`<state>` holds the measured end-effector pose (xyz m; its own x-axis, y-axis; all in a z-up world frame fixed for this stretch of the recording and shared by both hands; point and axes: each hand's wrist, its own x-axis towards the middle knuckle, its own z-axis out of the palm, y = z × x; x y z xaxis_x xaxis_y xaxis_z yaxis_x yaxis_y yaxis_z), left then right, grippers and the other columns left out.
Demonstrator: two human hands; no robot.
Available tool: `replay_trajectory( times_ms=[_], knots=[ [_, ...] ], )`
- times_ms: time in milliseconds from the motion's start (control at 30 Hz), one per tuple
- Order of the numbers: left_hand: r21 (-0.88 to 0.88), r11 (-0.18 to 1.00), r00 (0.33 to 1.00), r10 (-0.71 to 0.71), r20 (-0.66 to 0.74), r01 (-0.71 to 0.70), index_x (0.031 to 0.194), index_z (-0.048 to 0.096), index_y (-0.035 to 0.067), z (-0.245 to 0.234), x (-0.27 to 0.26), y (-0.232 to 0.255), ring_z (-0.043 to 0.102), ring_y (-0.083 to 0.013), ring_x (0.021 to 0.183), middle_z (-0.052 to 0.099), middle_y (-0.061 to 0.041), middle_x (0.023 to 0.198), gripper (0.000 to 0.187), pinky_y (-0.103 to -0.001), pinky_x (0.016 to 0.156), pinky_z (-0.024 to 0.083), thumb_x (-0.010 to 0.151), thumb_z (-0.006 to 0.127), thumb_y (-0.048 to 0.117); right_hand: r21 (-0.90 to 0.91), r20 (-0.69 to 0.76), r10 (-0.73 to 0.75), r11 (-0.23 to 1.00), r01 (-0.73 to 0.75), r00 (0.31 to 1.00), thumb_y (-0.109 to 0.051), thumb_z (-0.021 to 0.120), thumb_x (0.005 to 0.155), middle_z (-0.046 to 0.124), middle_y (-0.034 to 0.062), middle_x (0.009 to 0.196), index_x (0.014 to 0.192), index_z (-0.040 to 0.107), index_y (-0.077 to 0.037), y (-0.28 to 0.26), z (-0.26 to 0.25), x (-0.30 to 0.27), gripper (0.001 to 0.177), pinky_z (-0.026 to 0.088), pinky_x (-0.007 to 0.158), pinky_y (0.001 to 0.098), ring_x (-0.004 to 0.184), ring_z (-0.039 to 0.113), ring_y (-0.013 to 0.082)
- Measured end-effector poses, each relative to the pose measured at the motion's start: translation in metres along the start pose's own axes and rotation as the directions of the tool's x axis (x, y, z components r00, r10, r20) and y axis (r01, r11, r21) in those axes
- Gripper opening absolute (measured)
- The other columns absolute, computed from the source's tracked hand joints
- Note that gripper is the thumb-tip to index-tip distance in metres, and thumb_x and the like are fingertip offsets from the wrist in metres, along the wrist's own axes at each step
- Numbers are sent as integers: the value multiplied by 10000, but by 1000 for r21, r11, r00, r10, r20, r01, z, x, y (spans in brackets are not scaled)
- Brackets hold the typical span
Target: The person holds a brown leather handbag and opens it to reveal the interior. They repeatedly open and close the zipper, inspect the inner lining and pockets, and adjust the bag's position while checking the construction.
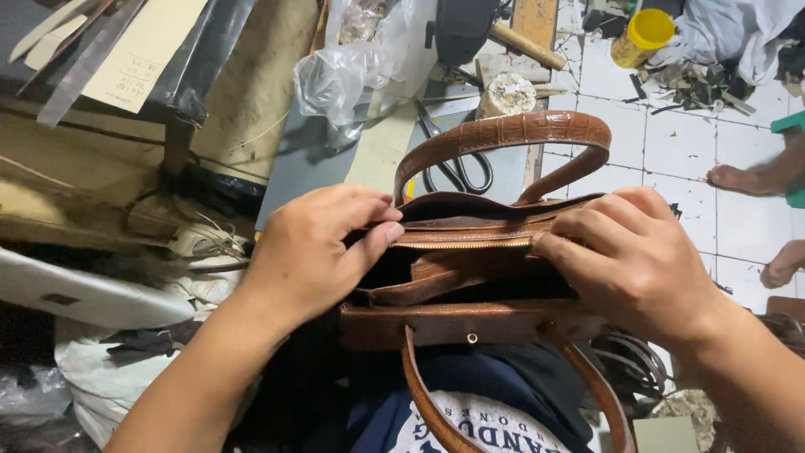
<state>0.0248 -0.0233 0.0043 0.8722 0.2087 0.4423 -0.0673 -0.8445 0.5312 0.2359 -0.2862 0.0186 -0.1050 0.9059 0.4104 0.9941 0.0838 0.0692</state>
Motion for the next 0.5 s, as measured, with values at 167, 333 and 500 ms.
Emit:
replay_trajectory(
  times_ms=[167,333,500],
  knots=[
    [145,959,916,-276,292,243,1146,790,263,2,15,4,686,-246,1087,735,48,1254,335,-445,850,503,905,637,438,-12,7,1,1000,-1,1000,-308,607,1021,680,61,1079,1105,694,-137,1,1,-2,209,432,827,415,913,633,272],
    [173,935,853,-354,383,311,960,748,228,0,24,7,720,-223,974,792,132,1115,272,-455,758,525,870,699,480,-7,16,15,1000,-15,1000,-212,577,1047,679,28,1048,1077,689,-153,0,-1,0,130,427,825,399,878,608,256],
    [235,926,855,-366,367,296,993,793,309,7,24,3,703,-242,936,766,104,1021,201,-455,734,514,895,673,436,13,13,9,1000,-9,1000,-188,576,1041,684,41,1063,1090,692,-134,1,0,-2,137,432,825,408,901,620,264]
  ],
)
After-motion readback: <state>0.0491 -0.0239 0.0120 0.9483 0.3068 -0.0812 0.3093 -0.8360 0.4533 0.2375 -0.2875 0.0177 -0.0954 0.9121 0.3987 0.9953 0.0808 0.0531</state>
